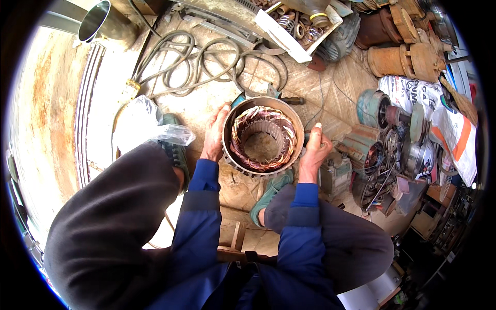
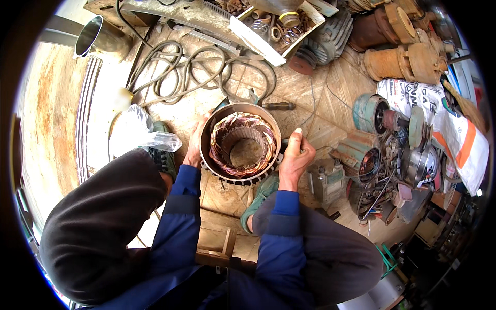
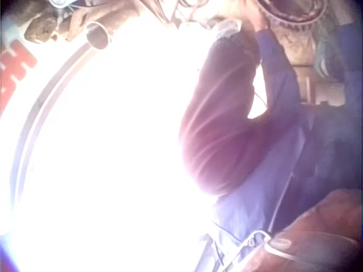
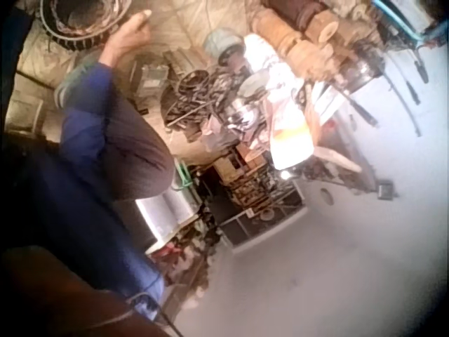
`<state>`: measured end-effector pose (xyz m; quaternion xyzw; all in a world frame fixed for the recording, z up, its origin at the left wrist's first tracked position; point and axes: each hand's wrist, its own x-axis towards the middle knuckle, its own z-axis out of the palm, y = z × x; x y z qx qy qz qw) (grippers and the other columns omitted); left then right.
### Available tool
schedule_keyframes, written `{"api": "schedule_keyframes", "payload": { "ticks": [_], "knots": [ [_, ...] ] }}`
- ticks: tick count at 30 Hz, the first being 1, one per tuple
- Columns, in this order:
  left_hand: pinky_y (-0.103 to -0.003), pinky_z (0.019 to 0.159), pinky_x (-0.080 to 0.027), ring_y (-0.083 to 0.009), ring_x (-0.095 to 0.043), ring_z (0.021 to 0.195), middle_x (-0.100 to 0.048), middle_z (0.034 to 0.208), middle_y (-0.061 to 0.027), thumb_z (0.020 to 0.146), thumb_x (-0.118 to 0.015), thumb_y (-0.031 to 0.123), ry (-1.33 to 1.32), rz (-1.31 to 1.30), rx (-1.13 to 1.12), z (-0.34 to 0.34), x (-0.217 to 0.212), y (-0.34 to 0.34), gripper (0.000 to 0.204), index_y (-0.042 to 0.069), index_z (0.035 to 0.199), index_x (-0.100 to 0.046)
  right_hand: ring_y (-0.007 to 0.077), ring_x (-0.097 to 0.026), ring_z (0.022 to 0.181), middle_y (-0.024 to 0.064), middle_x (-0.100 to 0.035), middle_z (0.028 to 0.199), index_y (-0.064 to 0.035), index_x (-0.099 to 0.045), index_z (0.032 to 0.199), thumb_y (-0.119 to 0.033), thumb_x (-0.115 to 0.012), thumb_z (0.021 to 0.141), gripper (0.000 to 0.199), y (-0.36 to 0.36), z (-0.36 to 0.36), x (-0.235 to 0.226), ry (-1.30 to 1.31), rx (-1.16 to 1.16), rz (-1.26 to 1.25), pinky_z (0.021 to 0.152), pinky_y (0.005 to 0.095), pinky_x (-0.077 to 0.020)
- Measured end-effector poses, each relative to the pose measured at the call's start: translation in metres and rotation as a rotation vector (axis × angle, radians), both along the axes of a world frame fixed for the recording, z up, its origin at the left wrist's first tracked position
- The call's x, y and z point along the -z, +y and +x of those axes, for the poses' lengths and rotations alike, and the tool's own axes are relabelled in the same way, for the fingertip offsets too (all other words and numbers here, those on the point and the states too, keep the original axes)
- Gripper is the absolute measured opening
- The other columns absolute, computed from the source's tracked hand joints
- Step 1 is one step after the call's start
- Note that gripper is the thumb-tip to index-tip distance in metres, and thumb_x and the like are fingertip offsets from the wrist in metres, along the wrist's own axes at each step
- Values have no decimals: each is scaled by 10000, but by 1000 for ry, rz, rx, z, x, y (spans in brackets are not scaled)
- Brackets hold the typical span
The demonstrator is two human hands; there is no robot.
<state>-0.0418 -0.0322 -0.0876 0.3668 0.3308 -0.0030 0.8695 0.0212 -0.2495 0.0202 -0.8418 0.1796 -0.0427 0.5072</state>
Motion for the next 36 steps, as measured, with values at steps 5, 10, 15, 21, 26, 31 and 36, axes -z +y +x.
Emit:
{"api": "schedule_keyframes", "payload": {
  "ticks": [5,10,15,21,26,31,36],
  "knots": [
    [-259,880,-551,-143,-669,996,-692,1157,-106,1031,-595,239,-100,-78,19,3,6,4,427,-21,1368,-561,123,-357,641,1,-396,612,54,-477,682,-327,-603,949,482,6,0,-6,8,17,-8,591,357,-301],
    [-254,820,-576,-132,-685,943,-702,1123,-96,1029,-608,208,-87,-160,-58,4,0,0,363,-10,1319,-585,129,-375,651,11,-419,616,66,-502,699,-346,-611,946,492,4,3,-1,12,14,-46,601,361,-319],
    [-236,782,-560,-100,-667,902,-699,1045,-36,1047,-576,209,-18,-113,-160,-4,1,-5,277,13,1239,-620,127,-406,665,7,-463,637,63,-533,705,-360,-621,945,495,7,12,0,30,-24,-20,622,347,-352],
    [-223,772,-533,-83,-632,880,-676,1013,-13,1056,-558,230,-1,-66,-201,-12,-5,-15,268,17,1203,-630,106,-374,654,-18,-430,632,16,-494,666,-340,-621,947,471,2,19,0,12,-114,27,602,329,-302],
    [-245,835,-499,-87,-596,939,-652,1022,-9,1054,-552,226,62,80,-205,-17,-3,-17,261,7,1166,-640,86,-313,624,-39,-367,619,-18,-427,648,-317,-603,953,461,1,19,0,-34,-170,64,568,324,-235],
    [-241,861,-456,-97,-556,933,-631,987,-6,1047,-550,225,70,190,-148,-38,-25,-8,249,-1,1099,-642,76,-286,613,-53,-342,622,-49,-400,629,-310,-609,960,471,0,8,5,29,-153,107,554,313,-204],
    [-249,867,-444,-92,-534,906,-638,962,-18,1036,-561,214,187,327,-157,-37,-53,-14,247,-18,1054,-645,75,-280,604,-59,-339,623,-103,-396,601,-321,-633,961,483,-5,22,13,105,-98,191,557,315,-203]
  ]
}}
